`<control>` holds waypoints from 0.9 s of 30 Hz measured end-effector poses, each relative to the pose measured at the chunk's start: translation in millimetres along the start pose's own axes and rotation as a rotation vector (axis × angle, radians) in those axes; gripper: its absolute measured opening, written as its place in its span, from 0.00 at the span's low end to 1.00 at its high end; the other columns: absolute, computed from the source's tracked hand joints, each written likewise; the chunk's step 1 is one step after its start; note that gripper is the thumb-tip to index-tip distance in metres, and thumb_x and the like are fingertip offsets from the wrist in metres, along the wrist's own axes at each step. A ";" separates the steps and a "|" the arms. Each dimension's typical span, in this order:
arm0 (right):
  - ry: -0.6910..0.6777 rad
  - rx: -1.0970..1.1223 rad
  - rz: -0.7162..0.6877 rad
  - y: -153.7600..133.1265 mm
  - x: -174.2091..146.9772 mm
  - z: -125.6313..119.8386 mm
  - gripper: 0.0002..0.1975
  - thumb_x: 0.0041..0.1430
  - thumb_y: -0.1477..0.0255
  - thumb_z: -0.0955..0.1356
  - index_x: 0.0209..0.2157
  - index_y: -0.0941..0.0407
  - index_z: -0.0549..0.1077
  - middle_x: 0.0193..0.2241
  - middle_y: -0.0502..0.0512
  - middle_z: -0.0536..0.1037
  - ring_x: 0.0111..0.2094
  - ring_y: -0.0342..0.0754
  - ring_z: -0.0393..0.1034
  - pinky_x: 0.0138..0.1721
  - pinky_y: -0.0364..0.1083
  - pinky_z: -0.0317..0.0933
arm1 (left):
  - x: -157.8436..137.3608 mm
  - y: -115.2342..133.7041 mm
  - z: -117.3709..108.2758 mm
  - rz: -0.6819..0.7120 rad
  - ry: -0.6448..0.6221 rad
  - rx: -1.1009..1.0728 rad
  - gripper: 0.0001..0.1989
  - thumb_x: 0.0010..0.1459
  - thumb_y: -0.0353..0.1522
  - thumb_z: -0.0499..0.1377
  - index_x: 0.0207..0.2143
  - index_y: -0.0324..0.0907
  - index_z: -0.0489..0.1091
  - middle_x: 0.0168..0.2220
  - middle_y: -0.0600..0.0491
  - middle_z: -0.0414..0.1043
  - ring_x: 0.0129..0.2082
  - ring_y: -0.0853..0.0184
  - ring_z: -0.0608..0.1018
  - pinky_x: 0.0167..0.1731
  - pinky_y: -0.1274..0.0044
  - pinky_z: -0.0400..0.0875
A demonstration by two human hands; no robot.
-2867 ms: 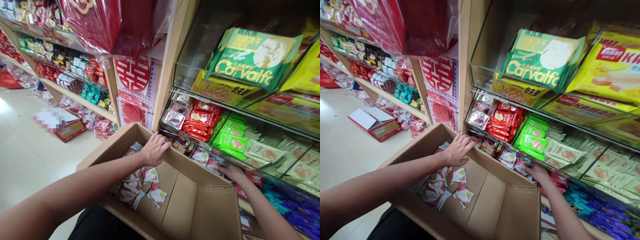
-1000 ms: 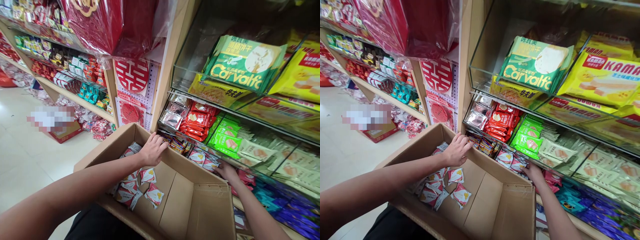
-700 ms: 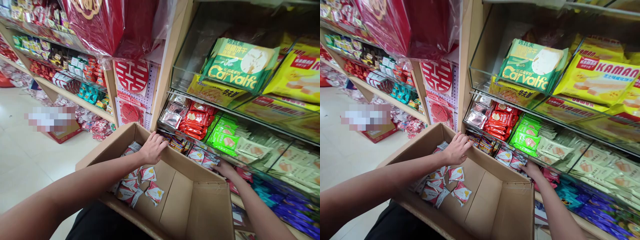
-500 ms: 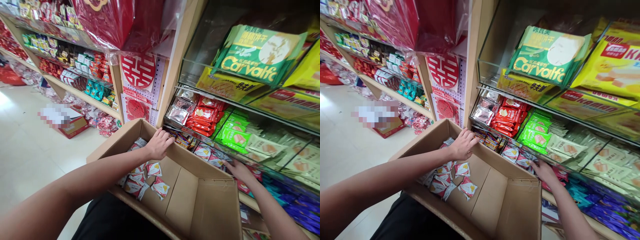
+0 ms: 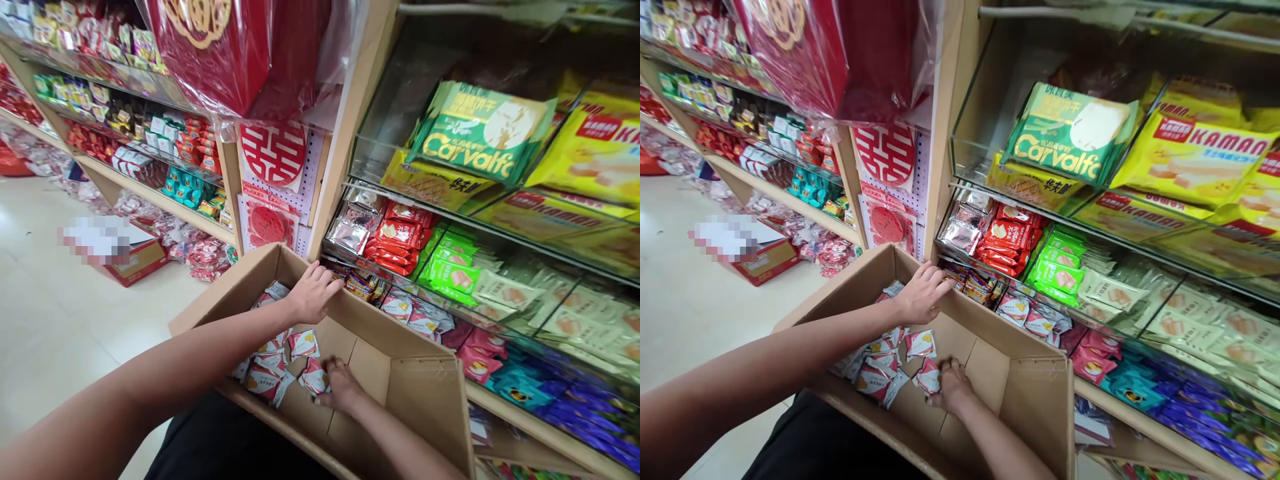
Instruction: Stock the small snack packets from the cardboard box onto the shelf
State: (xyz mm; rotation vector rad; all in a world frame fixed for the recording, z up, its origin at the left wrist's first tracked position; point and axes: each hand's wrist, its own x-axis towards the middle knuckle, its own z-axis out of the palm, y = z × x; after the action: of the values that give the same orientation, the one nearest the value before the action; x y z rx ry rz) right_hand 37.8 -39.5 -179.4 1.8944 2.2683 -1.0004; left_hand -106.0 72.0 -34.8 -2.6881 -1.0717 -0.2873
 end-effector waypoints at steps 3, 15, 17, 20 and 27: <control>0.043 0.032 -0.007 4.2 2.1 19.2 0.32 0.30 0.73 0.73 0.43 0.64 0.65 0.46 0.67 0.65 0.48 0.59 0.59 0.47 0.49 0.55 | -1.5 -1.7 -0.6 0.001 0.009 -0.025 0.31 0.42 0.37 0.59 0.50 0.39 0.58 0.43 0.45 0.61 0.46 0.56 0.62 0.55 0.62 0.42; 0.527 0.774 -0.053 -19.6 -74.8 -107.0 0.23 0.41 0.71 0.70 0.38 0.53 0.56 0.29 0.46 0.69 0.29 0.44 0.64 0.31 0.43 0.58 | -11.2 44.2 -31.2 -0.093 -0.009 -1.022 0.17 0.58 0.42 0.47 0.38 0.38 0.63 0.29 0.54 0.67 0.26 0.71 0.69 0.25 0.80 0.64; 0.544 0.993 -0.116 -31.1 -79.6 -111.1 0.28 0.42 0.68 0.71 0.44 0.53 0.56 0.34 0.50 0.71 0.32 0.45 0.66 0.33 0.44 0.60 | -11.4 57.1 -31.3 -0.152 -0.019 -1.068 0.18 0.60 0.42 0.44 0.28 0.39 0.62 0.22 0.57 0.63 0.22 0.74 0.66 0.22 0.82 0.60; 0.631 1.293 -0.112 -46.1 -75.3 -105.1 0.24 0.49 0.57 0.66 0.43 0.55 0.60 0.36 0.54 0.72 0.32 0.45 0.67 0.29 0.43 0.62 | -10.9 64.8 -30.6 -0.213 0.033 -1.094 0.19 0.61 0.42 0.42 0.24 0.40 0.60 0.21 0.58 0.61 0.22 0.74 0.65 0.22 0.82 0.58; 0.961 1.259 0.204 -60.3 -60.2 -99.6 0.26 0.52 0.47 0.58 0.27 0.57 0.65 0.18 0.50 0.70 0.16 0.42 0.60 0.13 0.40 0.53 | -12.5 63.2 -26.2 -0.307 0.094 -1.114 0.19 0.61 0.41 0.40 0.21 0.41 0.56 0.19 0.59 0.56 0.19 0.75 0.60 0.20 0.82 0.55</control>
State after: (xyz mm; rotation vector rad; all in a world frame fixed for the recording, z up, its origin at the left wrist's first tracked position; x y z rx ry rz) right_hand 37.1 -48.0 -48.6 3.6180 1.5710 -2.1190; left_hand -73.4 11.9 -22.1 -3.2843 -1.6280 -1.4145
